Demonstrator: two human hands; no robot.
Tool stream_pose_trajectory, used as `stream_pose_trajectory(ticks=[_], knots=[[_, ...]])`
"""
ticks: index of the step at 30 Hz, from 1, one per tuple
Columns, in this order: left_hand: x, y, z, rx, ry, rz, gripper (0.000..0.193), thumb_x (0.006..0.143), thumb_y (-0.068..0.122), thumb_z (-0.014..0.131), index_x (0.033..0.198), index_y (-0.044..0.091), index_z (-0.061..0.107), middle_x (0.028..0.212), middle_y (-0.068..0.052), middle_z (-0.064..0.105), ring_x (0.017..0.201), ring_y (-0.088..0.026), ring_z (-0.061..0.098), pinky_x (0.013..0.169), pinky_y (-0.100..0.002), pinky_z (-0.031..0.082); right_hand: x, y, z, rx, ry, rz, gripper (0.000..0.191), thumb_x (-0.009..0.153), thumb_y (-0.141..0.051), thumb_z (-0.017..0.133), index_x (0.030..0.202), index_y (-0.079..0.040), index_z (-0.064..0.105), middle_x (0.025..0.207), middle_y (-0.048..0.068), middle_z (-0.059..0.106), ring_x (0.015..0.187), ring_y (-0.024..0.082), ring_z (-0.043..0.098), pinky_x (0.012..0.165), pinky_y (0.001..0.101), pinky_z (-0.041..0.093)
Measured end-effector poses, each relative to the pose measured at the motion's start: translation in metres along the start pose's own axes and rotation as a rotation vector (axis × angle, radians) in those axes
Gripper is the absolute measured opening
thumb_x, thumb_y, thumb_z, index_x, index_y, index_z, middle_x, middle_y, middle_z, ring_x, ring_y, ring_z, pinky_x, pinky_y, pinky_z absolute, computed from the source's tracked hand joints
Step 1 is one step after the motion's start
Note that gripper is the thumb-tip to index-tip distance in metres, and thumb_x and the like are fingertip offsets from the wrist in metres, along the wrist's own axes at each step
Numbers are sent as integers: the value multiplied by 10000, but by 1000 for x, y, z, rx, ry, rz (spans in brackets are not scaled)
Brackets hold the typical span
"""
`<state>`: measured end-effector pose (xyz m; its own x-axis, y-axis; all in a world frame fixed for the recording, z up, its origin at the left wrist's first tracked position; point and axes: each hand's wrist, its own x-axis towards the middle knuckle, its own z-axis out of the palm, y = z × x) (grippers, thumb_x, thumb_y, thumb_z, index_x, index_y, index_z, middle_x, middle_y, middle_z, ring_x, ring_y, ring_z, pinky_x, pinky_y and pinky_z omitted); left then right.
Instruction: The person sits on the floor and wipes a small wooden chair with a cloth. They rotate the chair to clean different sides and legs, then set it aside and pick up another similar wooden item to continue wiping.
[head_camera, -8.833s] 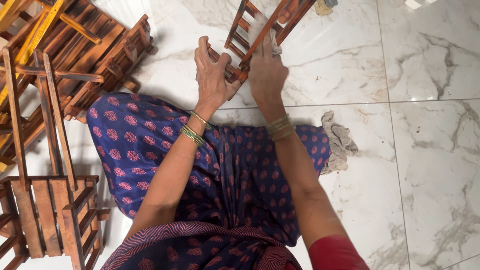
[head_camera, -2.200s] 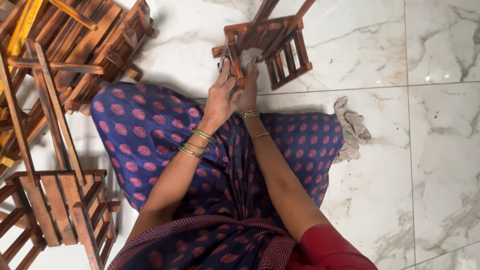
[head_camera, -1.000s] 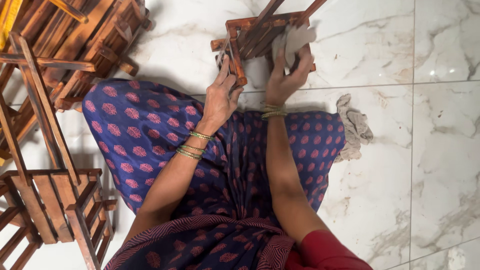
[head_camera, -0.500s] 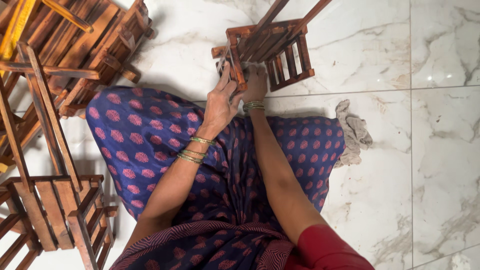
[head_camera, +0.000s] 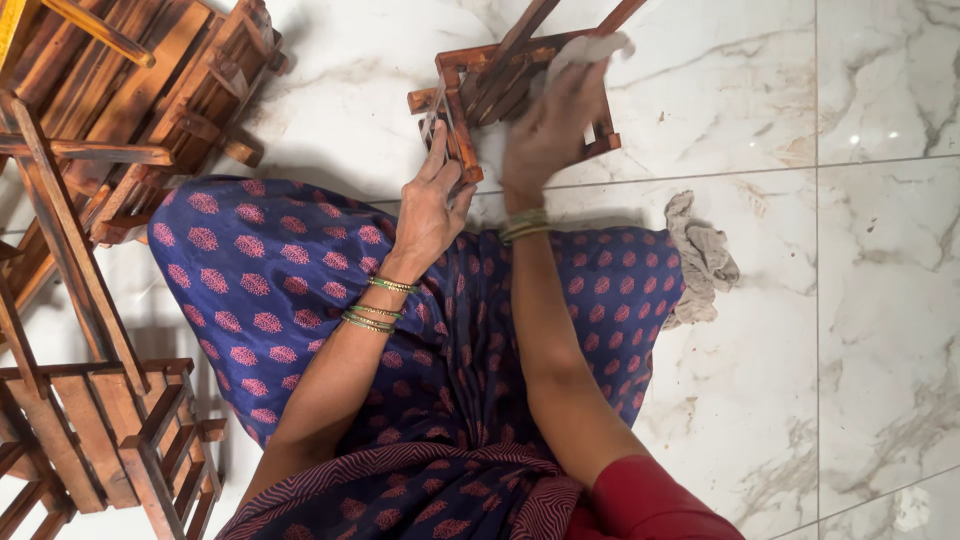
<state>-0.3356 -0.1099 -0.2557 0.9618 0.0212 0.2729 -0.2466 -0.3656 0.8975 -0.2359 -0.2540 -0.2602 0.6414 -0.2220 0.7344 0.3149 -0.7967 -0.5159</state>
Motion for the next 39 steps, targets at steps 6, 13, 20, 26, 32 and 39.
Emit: stream_pose_trajectory(ticks=[6,13,20,26,32,39], knots=[[-6,-3,3,6,-15,40,210,825,-42,771,966,-28,616,1578,-328,341,1051,-462,678,784,-407,614,-27,30,26,-283,-141,-105,531,1076,-145,490,1553,30,335,1669,273,201,1584,447,196,1312,511,304],[-16,1,10,-5,24,55,216,825,-22,787,927,-24,596,1554,-333,371,1063,-469,669,782,-407,611,-70,37,6,-252,-377,-15,577,1035,-135,518,1570,37,386,1651,290,272,1543,471,267,1251,518,322],[-24,0,10,25,62,90,231,832,-28,783,937,-29,578,1551,-347,381,1028,-499,653,776,-420,599,-64,23,-7,-588,-1065,346,314,1000,-195,583,1256,-58,702,1367,171,665,1351,350,582,1161,423,492],[-25,-8,14,0,72,72,209,862,-2,792,921,-10,592,1565,-322,368,1020,-471,677,790,-422,596,-49,10,-45,-491,-440,-195,512,796,-115,662,1284,34,617,1334,187,591,1092,411,571,947,456,532],[-29,-8,22,2,57,117,215,844,-12,797,953,-3,612,1581,-326,322,1074,-488,650,810,-424,601,-43,38,-5,-824,-468,-195,425,951,-111,605,1320,94,562,1383,262,548,1239,432,556,1008,467,480],[-37,-7,28,-3,47,68,217,843,-27,788,948,-18,598,1588,-330,325,1063,-495,640,783,-443,589,-64,40,-19,-938,-473,-410,452,949,-152,592,1335,83,583,1438,281,533,1378,444,469,1162,561,375]])
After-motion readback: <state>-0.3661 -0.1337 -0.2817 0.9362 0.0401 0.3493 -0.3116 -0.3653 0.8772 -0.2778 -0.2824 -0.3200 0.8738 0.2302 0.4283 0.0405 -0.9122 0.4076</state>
